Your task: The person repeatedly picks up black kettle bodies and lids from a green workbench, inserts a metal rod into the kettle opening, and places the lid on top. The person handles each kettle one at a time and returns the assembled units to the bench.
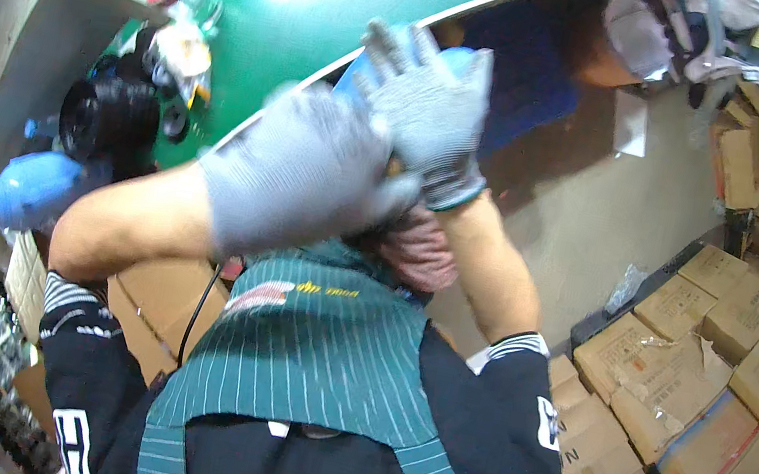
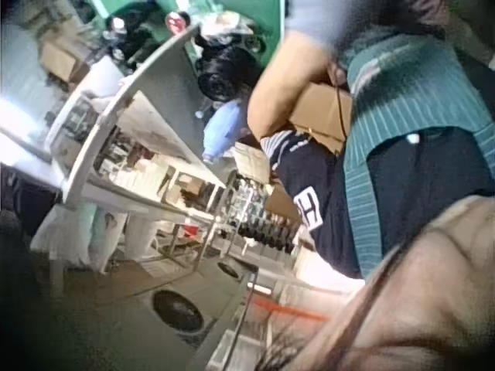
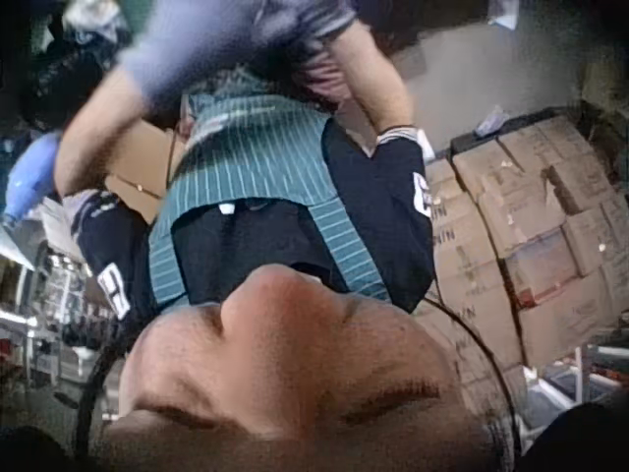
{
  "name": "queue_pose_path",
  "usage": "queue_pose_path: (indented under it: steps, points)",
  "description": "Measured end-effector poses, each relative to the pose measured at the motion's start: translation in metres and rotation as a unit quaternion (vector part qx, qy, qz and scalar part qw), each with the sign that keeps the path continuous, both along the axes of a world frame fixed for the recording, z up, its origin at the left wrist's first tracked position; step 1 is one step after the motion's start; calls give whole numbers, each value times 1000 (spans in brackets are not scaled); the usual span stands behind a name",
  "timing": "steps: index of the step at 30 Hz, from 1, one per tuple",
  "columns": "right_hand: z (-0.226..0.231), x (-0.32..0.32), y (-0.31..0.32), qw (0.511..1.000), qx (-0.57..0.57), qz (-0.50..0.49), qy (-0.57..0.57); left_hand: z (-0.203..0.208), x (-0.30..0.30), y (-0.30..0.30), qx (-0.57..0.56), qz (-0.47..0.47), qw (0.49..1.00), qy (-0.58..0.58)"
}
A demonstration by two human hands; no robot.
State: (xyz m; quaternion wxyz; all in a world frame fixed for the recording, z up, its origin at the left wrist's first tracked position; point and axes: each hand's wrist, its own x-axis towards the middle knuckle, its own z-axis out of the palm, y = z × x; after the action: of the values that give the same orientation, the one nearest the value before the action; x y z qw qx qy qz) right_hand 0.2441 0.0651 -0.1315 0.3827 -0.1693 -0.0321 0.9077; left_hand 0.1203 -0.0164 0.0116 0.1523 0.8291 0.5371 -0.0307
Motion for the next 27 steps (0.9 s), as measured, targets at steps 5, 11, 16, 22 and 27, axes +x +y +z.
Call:
queue_pose_path:
  steps: [5,11,16,22,27]
  points:
    - [-15,-1,6,999,10,19,39,-31,74,-28,34,100,981,163]
    - [-43,18,22,999,33,-9,27,-87,86,-21,25,71,971,228]
    - [-24,5,19,999,35,24,-20,-91,80,-24,106,174,968,149]
    - [-27,10,23,994,58,48,-83,-117,83,-24,177,158,959,154]
    - [-22,1,20,996,48,13,-75,-110,81,-33,238,154,948,146]
